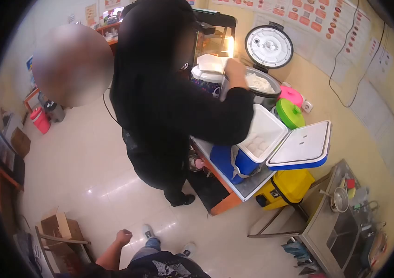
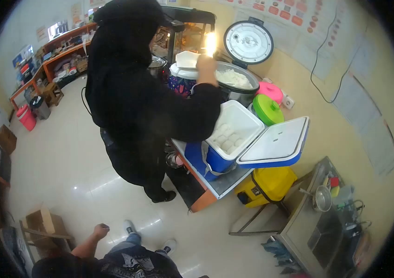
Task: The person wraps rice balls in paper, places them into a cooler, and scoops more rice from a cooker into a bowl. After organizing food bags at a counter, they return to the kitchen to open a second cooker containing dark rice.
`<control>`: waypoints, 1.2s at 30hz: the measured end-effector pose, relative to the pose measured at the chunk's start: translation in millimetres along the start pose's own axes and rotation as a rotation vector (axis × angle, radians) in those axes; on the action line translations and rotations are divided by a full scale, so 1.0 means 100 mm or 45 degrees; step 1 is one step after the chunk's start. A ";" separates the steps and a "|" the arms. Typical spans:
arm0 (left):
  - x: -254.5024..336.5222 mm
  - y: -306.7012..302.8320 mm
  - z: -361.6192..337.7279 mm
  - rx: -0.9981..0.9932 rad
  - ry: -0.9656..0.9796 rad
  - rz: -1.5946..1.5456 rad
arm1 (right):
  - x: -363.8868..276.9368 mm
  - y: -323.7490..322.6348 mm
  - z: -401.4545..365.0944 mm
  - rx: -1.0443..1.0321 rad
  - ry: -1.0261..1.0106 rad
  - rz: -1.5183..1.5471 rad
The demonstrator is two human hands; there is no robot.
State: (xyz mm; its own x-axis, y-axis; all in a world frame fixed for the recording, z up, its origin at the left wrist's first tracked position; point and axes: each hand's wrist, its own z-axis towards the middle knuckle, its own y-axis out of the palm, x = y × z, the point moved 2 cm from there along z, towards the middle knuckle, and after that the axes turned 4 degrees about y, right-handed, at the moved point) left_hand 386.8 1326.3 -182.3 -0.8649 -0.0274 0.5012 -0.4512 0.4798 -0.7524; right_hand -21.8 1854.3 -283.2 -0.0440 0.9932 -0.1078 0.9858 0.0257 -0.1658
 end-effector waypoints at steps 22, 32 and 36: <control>-3.37 -0.30 -0.61 -0.212 -0.796 -0.374 | -6.05 1.04 0.50 0.088 -0.720 -1.573; -3.50 -1.74 0.93 0.134 -0.852 -1.046 | -9.09 2.60 -0.79 0.031 -1.318 -1.046; -3.33 -2.13 1.70 0.045 -0.804 -0.990 | -10.15 2.56 -0.78 0.064 -1.462 -0.873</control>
State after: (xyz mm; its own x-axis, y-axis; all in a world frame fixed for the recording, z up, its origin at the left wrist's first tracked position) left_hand 733.3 1083.8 -261.7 -0.2807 -0.7879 0.5481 -0.9382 0.1047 -0.3300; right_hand 288.2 861.5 -140.3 -0.6587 0.1234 -0.7422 0.7043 0.4481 -0.5506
